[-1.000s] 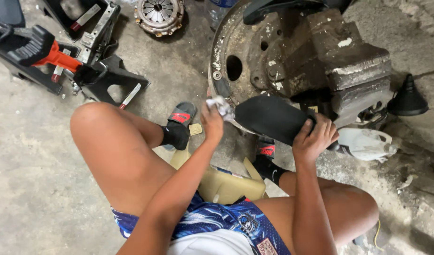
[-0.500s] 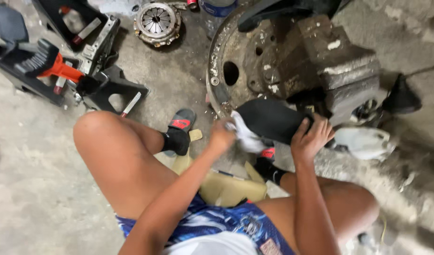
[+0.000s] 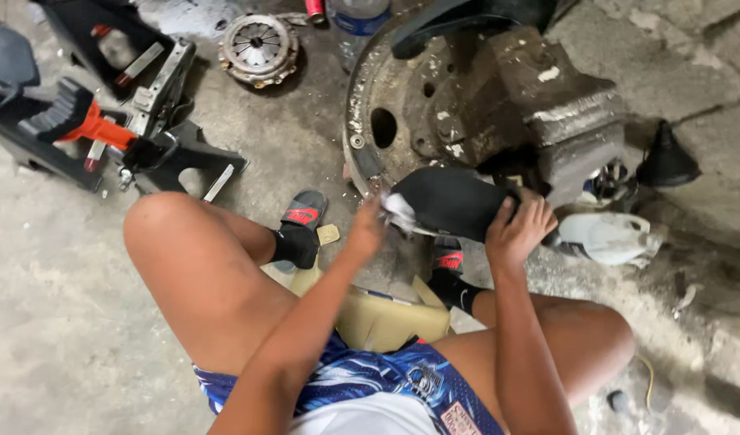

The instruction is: The person sands a black plastic motorcycle mudguard with a sanding block, then wipes it with a white cloth. The person repeats sanding and wiping on the same part while seated on a low stool in a workshop.

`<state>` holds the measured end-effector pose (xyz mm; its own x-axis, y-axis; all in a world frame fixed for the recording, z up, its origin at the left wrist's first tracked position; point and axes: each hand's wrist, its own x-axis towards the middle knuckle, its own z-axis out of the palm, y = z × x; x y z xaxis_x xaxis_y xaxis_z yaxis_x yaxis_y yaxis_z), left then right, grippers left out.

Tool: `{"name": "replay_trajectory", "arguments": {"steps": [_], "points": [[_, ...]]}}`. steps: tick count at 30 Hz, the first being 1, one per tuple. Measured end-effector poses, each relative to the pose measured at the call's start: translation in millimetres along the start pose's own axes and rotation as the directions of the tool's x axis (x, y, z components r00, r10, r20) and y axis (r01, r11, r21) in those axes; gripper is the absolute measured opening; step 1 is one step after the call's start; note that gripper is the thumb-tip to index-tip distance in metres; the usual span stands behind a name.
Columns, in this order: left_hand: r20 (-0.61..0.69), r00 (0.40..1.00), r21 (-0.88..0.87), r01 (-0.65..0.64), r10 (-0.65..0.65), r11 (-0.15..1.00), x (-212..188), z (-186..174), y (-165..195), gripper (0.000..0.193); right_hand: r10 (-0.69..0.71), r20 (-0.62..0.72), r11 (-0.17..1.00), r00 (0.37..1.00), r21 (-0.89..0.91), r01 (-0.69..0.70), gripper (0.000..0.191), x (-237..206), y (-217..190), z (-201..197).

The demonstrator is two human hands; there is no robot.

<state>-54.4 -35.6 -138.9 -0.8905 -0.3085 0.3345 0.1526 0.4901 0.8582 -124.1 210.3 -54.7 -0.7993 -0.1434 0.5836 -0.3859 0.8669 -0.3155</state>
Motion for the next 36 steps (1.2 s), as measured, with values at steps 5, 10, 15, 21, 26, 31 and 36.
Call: {"name": "replay_trajectory", "arguments": {"steps": [5,10,15,21,26,31,36], "points": [[-0.250,0.906,-0.027,0.346,-0.341,0.938,19.8,-24.3,7.5,0.039,-0.016,-0.043,0.999,0.999,0.027,0.017,0.023,-2.3,-1.5,-1.1],[0.274,0.946,-0.116,-0.145,0.172,0.983,68.3,-18.2,95.1,0.040,-0.004,-0.099,0.992,0.995,0.128,0.017,0.020,-2.3,-15.1,-8.0],[0.481,0.873,0.031,-0.105,0.077,0.994,87.0,-24.7,118.6,0.056,-0.026,-0.028,0.963,0.999,0.268,0.032,0.021,-1.1,-48.2,-5.0],[0.281,0.957,-0.144,-0.028,0.068,0.989,79.4,-7.9,84.5,0.053,-0.127,0.140,0.875,0.982,0.482,0.044,0.033,0.6,-79.5,-12.2],[0.351,0.915,-0.438,0.347,-0.198,0.829,85.6,-1.2,65.8,0.064,-0.006,0.240,0.917,0.971,0.388,-0.091,0.069,24.7,-92.5,-23.6],[0.570,0.777,-0.604,0.617,-0.268,0.505,90.0,-22.5,51.9,0.065,-0.146,0.347,0.963,0.926,0.263,0.054,0.077,34.4,-113.0,-5.0],[0.641,0.729,-0.602,0.672,-0.241,0.432,99.5,-44.1,17.9,0.056,0.012,0.227,0.940,0.974,0.329,-0.088,0.036,17.8,-96.3,19.7]]}}
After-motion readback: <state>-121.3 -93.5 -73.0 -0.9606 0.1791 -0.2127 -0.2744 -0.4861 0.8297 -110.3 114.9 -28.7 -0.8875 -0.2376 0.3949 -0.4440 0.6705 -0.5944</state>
